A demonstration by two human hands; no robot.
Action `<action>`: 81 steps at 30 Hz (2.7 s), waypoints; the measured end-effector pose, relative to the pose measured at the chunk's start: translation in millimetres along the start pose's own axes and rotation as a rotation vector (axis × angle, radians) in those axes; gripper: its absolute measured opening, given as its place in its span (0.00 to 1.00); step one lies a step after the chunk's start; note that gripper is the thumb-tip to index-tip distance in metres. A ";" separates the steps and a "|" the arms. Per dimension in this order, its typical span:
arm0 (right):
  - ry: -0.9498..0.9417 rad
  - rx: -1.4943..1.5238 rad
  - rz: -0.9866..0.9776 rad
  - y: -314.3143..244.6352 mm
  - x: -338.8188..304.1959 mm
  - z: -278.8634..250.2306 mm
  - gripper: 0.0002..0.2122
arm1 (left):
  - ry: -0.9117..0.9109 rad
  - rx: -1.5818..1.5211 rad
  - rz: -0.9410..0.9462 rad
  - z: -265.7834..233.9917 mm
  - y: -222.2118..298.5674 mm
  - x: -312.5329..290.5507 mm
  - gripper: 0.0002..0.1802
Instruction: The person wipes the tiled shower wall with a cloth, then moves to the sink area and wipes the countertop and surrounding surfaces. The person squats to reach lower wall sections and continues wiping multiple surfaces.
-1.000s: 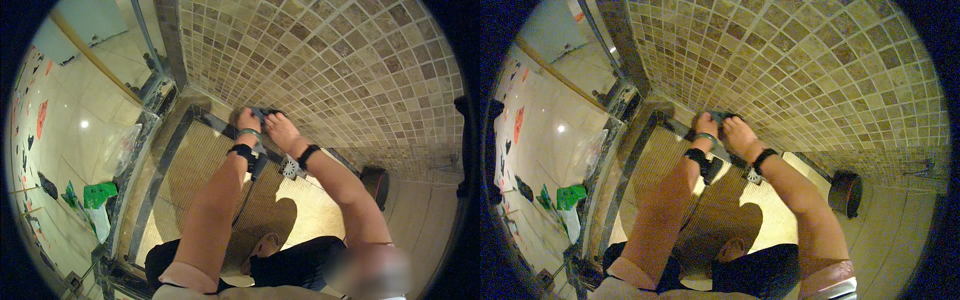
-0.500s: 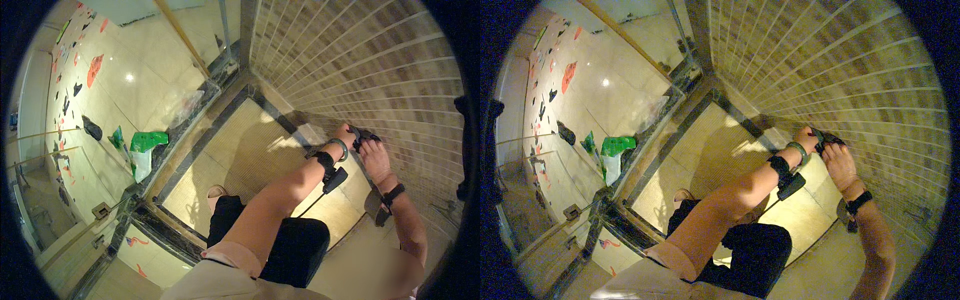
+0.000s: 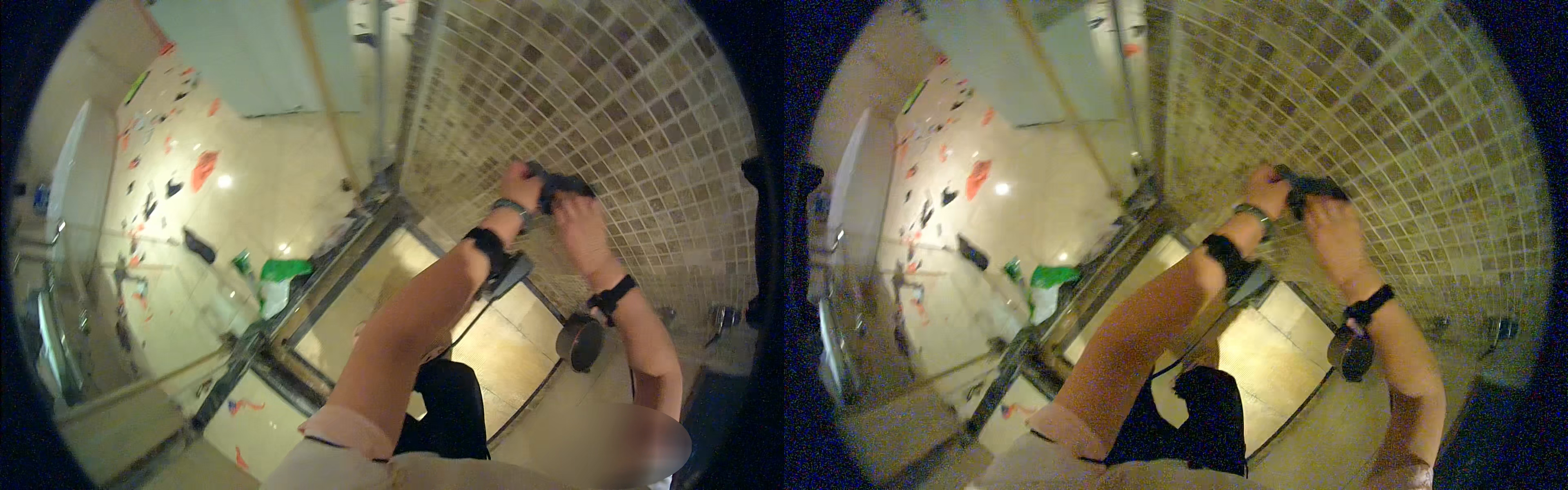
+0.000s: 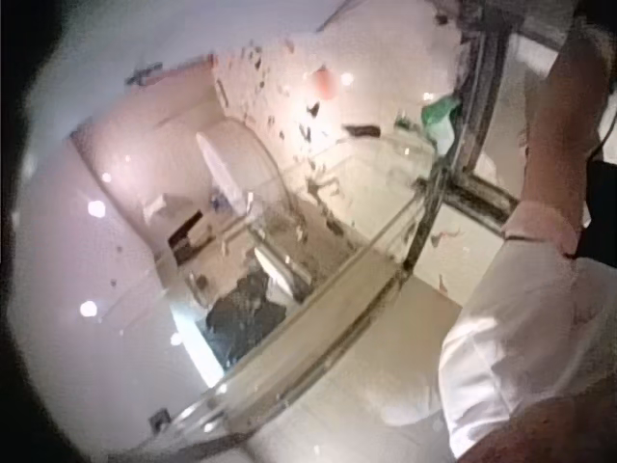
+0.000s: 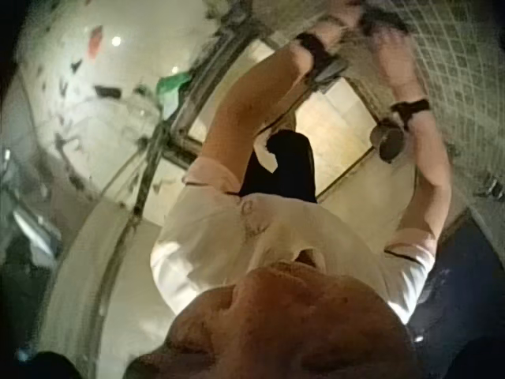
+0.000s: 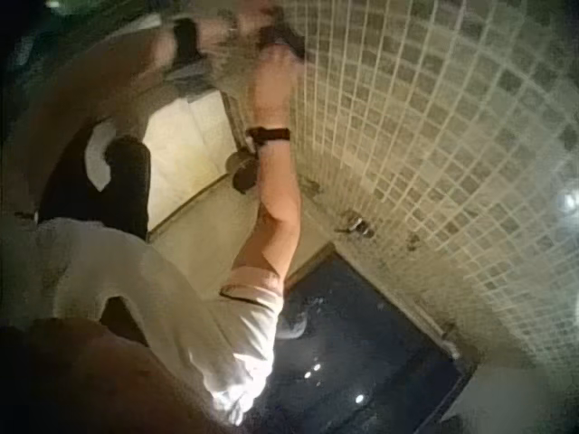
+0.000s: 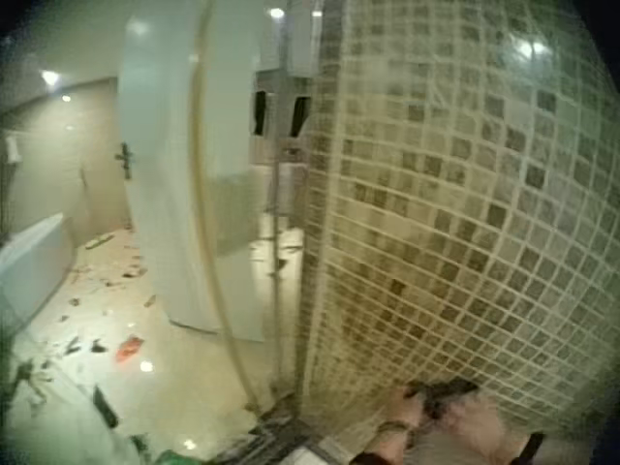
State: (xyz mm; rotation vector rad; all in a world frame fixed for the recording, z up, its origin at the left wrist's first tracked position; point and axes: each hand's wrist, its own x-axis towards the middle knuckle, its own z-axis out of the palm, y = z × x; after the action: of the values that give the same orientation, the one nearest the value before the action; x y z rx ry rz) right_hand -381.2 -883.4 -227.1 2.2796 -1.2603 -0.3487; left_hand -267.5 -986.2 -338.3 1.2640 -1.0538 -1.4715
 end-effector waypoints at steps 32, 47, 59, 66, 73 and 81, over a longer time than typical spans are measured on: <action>-0.777 1.699 -0.361 -248.0 175.8 -282.3 0.26 | -0.061 -0.208 -0.217 -467.4 157.6 -310.1 0.11; -0.549 1.822 -0.445 -240.0 358.6 -279.3 0.19 | 0.260 0.313 -0.023 -545.9 271.2 -221.3 0.13; -0.410 1.648 -0.168 -305.8 553.9 -282.6 0.19 | 0.093 0.371 0.002 -727.3 292.5 -46.3 0.12; -0.189 1.571 -0.358 -390.9 694.4 -368.5 0.10 | 0.212 0.463 0.069 -850.8 338.4 -6.7 0.11; -0.311 1.468 -0.435 -435.9 800.9 -388.2 0.07 | 0.399 0.374 0.162 -931.1 380.7 2.9 0.09; -0.388 1.496 -0.705 -468.3 880.7 -371.9 0.13 | 0.450 0.295 -0.017 -1012.1 401.1 32.8 0.08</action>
State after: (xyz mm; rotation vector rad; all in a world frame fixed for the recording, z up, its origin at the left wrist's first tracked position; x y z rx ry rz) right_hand 593.2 -1305.8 -152.9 4.1186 -0.8448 -0.0054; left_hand 774.7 -1158.4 -72.8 1.7176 -0.9720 -0.9938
